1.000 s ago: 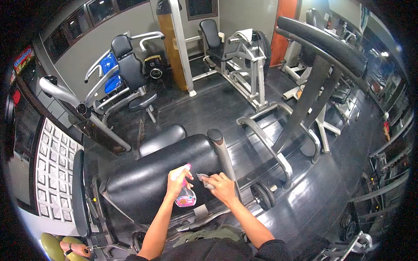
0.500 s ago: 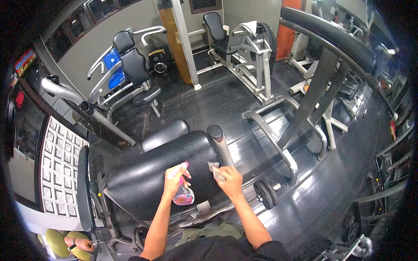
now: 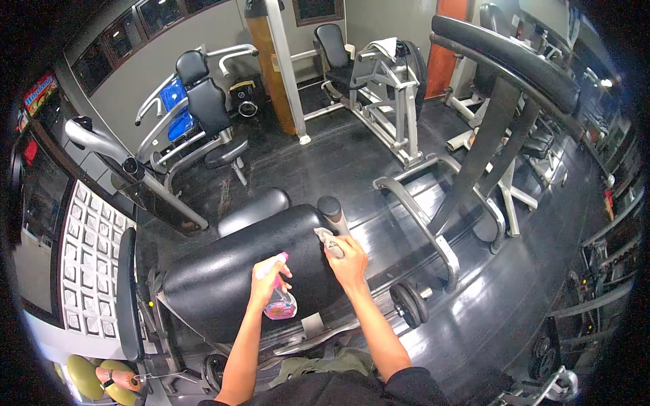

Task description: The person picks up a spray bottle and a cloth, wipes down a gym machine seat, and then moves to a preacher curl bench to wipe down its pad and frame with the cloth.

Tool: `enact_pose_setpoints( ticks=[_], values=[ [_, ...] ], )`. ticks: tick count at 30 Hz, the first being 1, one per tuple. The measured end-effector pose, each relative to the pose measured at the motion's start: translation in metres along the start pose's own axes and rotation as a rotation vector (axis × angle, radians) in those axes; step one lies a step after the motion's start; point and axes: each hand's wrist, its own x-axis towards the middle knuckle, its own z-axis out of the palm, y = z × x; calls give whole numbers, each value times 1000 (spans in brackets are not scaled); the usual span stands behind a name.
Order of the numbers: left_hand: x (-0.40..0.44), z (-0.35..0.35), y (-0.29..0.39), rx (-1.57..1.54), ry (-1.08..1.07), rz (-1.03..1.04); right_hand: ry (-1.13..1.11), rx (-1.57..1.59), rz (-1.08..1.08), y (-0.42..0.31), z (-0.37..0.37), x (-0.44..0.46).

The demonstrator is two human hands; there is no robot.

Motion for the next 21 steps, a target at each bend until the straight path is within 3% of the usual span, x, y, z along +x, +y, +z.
enact_pose_setpoints(
  ticks=[2, 6, 8, 16, 21],
  values=[
    [-1, 0, 1, 2, 1, 2, 64, 9, 149, 4, -3, -19],
    [0, 1, 2, 0, -7, 18, 55, 22, 234, 21, -14, -61],
    [-1, 1, 2, 6, -12, 13, -36, 5, 350, 25, -21, -72],
    [-1, 1, 7, 14, -24, -1, 3, 89, 331, 3, -3, -4],
    [-1, 3, 6, 10, -10, 5, 15, 53, 310, 4, -8, -29]
  ],
)
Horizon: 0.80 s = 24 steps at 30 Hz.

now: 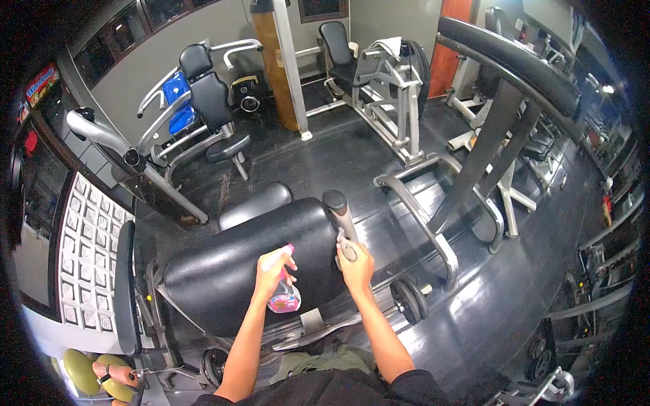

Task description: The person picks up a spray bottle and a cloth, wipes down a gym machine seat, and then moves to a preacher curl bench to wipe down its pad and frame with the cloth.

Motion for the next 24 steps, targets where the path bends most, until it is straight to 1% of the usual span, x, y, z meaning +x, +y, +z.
enact_pose_setpoints(
  ticks=[3, 6, 8, 12, 15, 16, 19, 20, 22, 24],
  values=[
    [1, -2, -3, -4, -8, 11, -10, -85, -53, 20, -11, -35],
    [2, -3, -6, -11, -3, 8, -56, -88, -94, 46, -17, -66],
    [2, -3, -6, 0, -7, 0, -56, -88, -109, 53, -18, -65],
    [0, -2, -2, -2, 6, 11, -45, -33, -124, 31, -10, -31],
    [2, -5, -7, 15, 2, 14, 26, -27, -283, 20, 1, -19],
    [1, -4, -6, 21, 1, 11, 27, -25, -277, 20, 2, -22],
    [0, -4, -4, -24, 13, -6, -32, -89, -421, 25, -2, -34],
    [0, -4, -3, -22, 6, -16, -32, -88, -416, 30, -6, -41],
    [-6, -1, 2, -19, -1, -29, -152, -124, -364, 39, -14, -54],
    [-18, 5, 7, 184, -23, -32, -162, -110, -336, 48, -23, -58]
  ],
)
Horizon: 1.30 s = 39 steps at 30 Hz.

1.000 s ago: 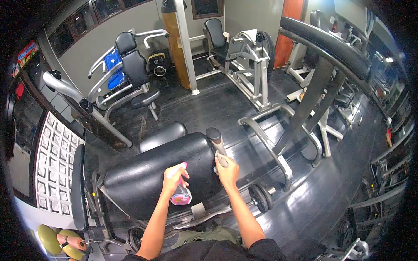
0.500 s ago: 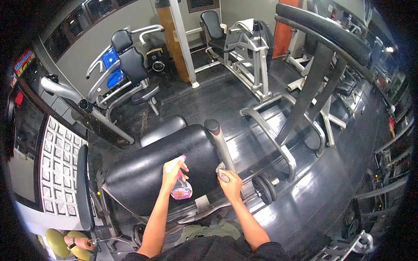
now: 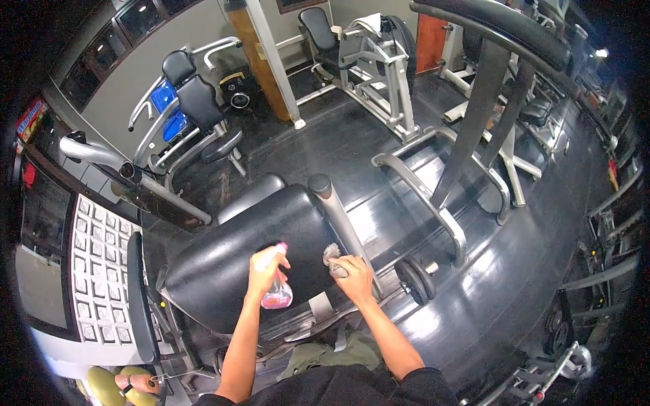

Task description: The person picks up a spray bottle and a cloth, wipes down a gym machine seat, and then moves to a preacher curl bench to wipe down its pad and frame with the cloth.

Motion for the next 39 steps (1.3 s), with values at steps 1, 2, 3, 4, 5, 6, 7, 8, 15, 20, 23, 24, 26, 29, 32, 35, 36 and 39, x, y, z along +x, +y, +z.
enact_pose_setpoints(
  ticks=[1, 2, 3, 4, 5, 6, 7, 8, 15, 20, 23, 24, 26, 29, 32, 35, 36, 39],
  values=[
    [-7, 3, -5, 48, -36, 10, 15, 30, 50, 4, -2, -3],
    [-13, 8, -9, 102, -27, 10, 30, 61, 100, 7, -3, -5],
    [-18, 14, -12, 114, -22, 4, 32, 36, 170, 4, -7, -4],
    [-23, 18, -16, 126, -16, -2, 30, 36, 171, 1, -10, -1],
    [-24, 20, -22, 118, -18, -17, 68, 84, 229, -2, -12, 3],
    [-24, 21, -25, 117, -15, -18, 104, 132, 285, -3, -12, 7],
    [-26, 22, -27, 103, -12, -39, 133, 132, 294, -4, -9, 11],
    [-26, 22, -29, 89, -9, -60, 130, 132, 293, -5, -8, 15],
    [-26, 13, -32, 2, 5, -15, 155, 59, 21, -27, 22, 36],
    [-24, -3, -45, 44, -39, -7, 33, -22, -99, -14, 18, 2],
    [-23, -3, -46, 73, -66, 9, -198, -111, -105, 5, 3, -17],
    [-23, -4, -45, 95, -72, 19, -200, -112, -106, 9, -2, -15],
    [-22, -5, -45, 56, -68, -4, -120, -118, -121, 18, -6, -7],
    [-23, -7, -50, 12, -78, -7, 63, -89, 15, 13, -5, 20],
    [-23, -6, -52, 12, -86, 28, 140, -12, 121, -6, 3, 44],
    [-22, -6, -52, 20, -86, 29, 197, 94, 251, -9, 10, 34],
    [-22, -6, -52, 21, -85, 27, 216, 156, 322, -9, 12, 26],
    [-22, -6, -54, 0, -82, 18, 138, 116, 437, 0, 5, 4]
  ],
)
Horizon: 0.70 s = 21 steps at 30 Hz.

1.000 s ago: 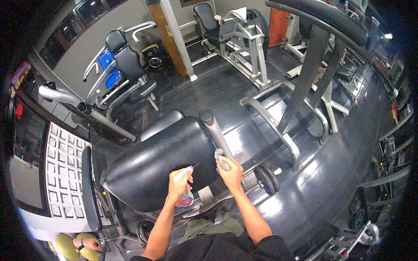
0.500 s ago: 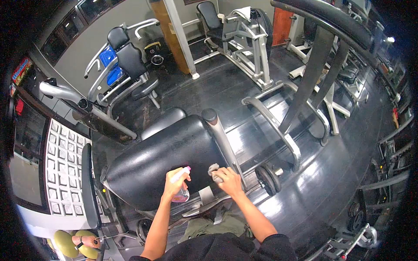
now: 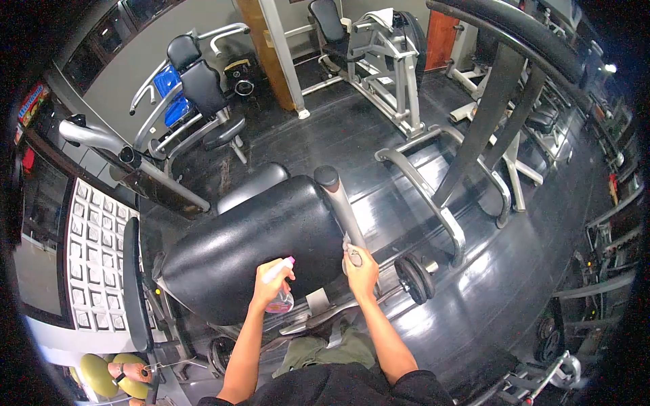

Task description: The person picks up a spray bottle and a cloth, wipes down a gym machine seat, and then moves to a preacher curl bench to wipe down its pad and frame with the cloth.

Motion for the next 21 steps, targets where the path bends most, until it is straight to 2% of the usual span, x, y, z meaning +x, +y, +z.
enact_pose_setpoints(
  ticks=[2, 6, 9, 11, 12, 13, 16, 21],
  values=[
    [0, 1, 2, -4, 2, 5, -69, -66, 103, 14, -4, 0],
    [1, 1, 1, 16, 3, 18, -84, -38, 126, -8, -1, 23],
    [1, 1, -1, 3, 15, 3, -47, 58, 66, -27, 12, 26],
    [-1, 1, 0, 8, 16, 8, 108, 15, -205, -24, 20, 19],
    [-1, 1, 1, 10, 18, 16, 94, 1, -272, -18, 19, 12],
    [-1, 2, 2, 10, 19, 15, 92, 1, -272, -10, 16, 3],
    [-2, 2, 4, 9, 20, 14, -57, -144, -445, 14, 5, -23],
    [-1, 2, 3, -3, 10, 4, -140, -171, -493, 7, 0, -1]
  ],
)
